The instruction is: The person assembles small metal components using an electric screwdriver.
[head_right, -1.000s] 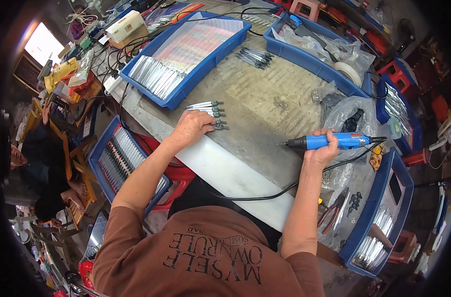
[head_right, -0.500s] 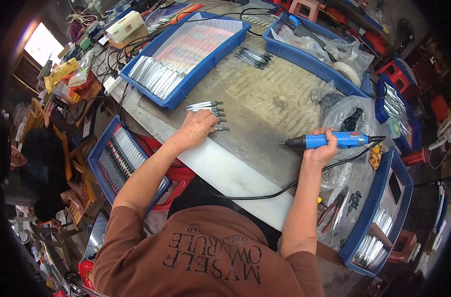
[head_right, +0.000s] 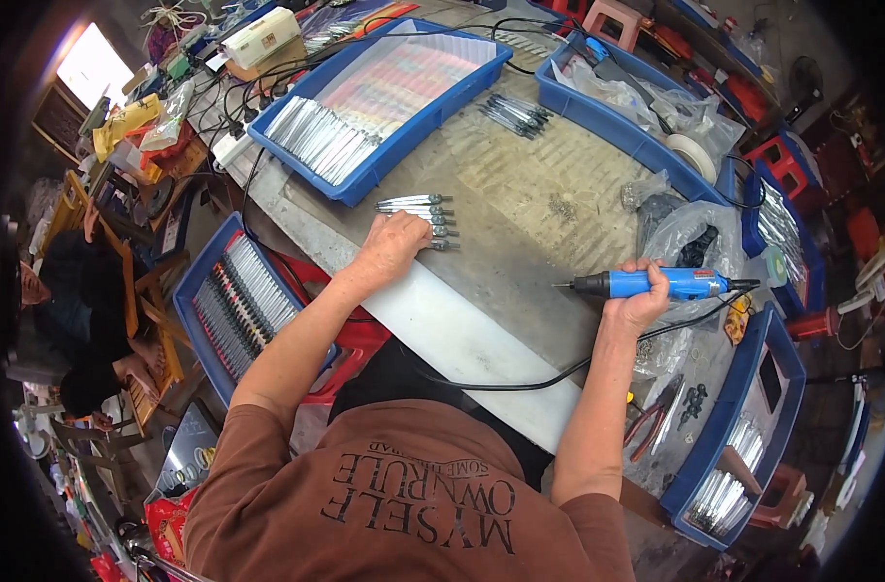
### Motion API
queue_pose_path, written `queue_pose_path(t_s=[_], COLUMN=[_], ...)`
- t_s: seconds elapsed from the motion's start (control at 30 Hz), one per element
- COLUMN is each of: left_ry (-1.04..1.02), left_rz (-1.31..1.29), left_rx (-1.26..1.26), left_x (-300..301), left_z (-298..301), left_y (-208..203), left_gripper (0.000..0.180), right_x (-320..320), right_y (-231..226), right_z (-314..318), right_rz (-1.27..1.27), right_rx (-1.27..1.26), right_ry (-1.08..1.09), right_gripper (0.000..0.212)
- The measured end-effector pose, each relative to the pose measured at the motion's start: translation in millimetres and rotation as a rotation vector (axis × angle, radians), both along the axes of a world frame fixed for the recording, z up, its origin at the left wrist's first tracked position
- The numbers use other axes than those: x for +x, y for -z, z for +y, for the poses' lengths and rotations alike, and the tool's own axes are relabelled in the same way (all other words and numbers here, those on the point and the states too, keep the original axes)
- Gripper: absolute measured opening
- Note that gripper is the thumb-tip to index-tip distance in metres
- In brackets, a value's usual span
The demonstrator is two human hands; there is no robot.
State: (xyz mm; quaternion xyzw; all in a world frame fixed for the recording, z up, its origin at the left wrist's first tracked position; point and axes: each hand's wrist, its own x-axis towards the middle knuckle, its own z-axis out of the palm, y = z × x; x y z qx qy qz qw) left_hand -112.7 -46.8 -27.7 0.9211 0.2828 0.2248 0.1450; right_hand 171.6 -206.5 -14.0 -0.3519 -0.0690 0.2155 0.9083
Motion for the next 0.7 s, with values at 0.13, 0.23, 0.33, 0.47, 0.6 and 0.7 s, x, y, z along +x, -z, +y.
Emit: queue_pose_path(t_s=[0.13, 0.23, 0.33, 0.47, 0.6, 0.7], left_ry=[0.036, -0.081, -0.188, -0.220, -0.402, -0.511], left_rz=[-0.205, -0.437, -0.488, -0.447, -0.315, -0.149], left_rx=[-0.067, -0.374, -0.486, -0.428, -0.346, -0.140], left_x=[1, -2, -21, -78, -145, -211], left_z=[2, -12, -21, -28, -37, -43], left_y=[-3, -21, -36, -36, -30, -4], left_gripper=[0.004, 0.002, 0.009, 0.022, 0.021, 0.018], right_x=[0, -1, 0, 12, 33, 45], right_y=[-1, 0, 2, 14, 21, 23], right_z=[-1, -2, 0, -1, -9, -12], right_rz=[0.002, 0.001, 0.018, 0.018, -0.019, -0.030], right_rx=[-0.024, -0.027, -0.017, 0.006, 0.020, 0.026], right_ry=[0.026, 0.024, -0.002, -0.059, -0.079, -0.166], right_gripper=[0.026, 0.025, 0.023, 0.020, 0.016, 0.014])
